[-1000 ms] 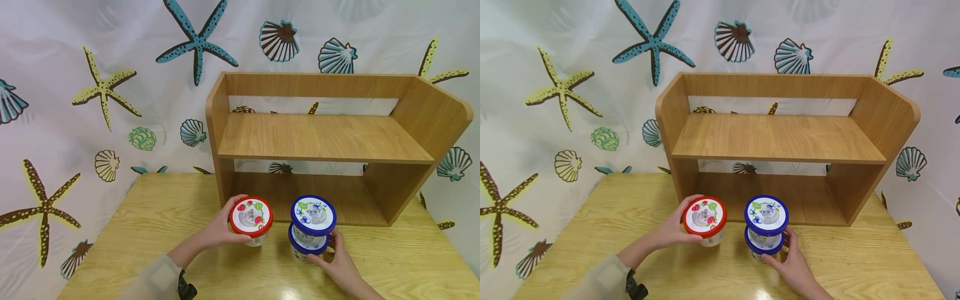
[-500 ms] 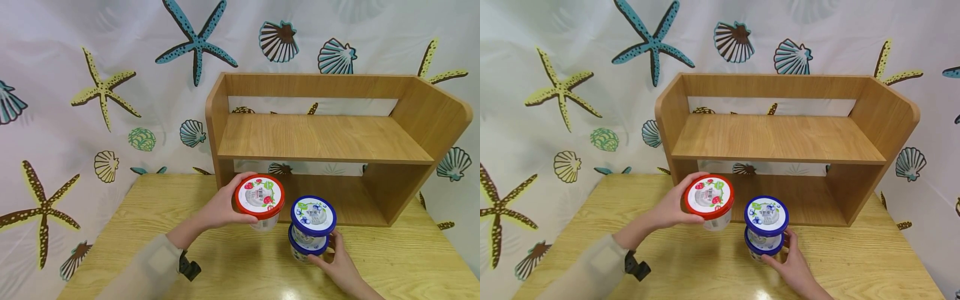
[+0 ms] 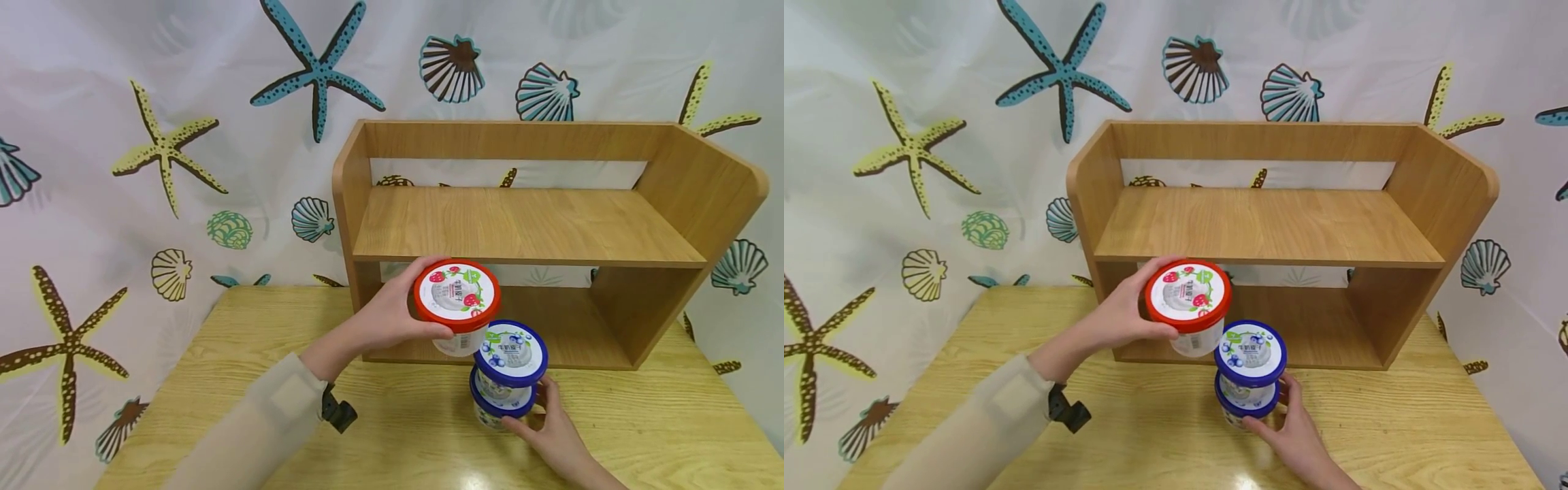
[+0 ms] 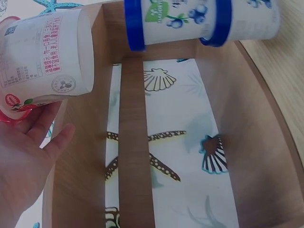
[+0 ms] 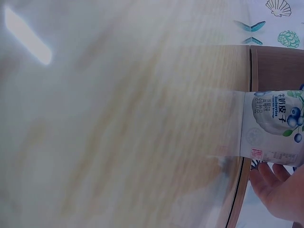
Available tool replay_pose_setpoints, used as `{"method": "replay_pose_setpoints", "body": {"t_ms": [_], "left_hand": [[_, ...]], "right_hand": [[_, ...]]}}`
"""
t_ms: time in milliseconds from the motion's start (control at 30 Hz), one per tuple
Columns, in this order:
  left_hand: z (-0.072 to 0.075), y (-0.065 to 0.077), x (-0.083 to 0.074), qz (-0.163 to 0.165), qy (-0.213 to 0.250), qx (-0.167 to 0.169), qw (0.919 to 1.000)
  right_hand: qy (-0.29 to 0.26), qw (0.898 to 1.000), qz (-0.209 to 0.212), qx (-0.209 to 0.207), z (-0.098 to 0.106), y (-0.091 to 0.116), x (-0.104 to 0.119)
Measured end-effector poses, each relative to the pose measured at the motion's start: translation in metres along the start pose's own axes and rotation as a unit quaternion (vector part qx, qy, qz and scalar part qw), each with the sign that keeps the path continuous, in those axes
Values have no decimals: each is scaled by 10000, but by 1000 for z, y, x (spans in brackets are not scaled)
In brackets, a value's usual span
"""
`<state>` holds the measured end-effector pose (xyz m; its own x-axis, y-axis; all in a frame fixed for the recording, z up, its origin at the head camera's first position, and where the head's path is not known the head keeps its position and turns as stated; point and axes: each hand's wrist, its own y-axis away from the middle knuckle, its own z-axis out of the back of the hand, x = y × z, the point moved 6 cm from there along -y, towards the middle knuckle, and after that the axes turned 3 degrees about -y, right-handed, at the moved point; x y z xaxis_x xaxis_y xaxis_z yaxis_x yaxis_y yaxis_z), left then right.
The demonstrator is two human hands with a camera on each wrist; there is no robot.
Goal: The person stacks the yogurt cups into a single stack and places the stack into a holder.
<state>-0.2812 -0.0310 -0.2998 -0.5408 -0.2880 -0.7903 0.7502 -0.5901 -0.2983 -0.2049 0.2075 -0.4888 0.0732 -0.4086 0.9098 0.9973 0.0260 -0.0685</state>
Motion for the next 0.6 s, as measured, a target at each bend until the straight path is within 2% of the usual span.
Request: {"method": "replay_pose_setpoints", "body": {"t_ms": [133, 300, 467, 600], "left_hand": [[-4, -11, -8, -23, -18, 21, 10000], [-10, -25, -13, -258, 43, 116, 9996], [-20, -33, -13, -387, 186, 213, 9989], [-28, -37, -10, -330, 282, 244, 9988]], "right_hand": [[12, 9999, -97, 44, 0, 0, -1], [68, 10000, -54, 19, -1, 0, 1], [63, 9999, -75, 46, -1, 0, 1], [62, 10000, -53, 46, -1, 0, 1]]}}
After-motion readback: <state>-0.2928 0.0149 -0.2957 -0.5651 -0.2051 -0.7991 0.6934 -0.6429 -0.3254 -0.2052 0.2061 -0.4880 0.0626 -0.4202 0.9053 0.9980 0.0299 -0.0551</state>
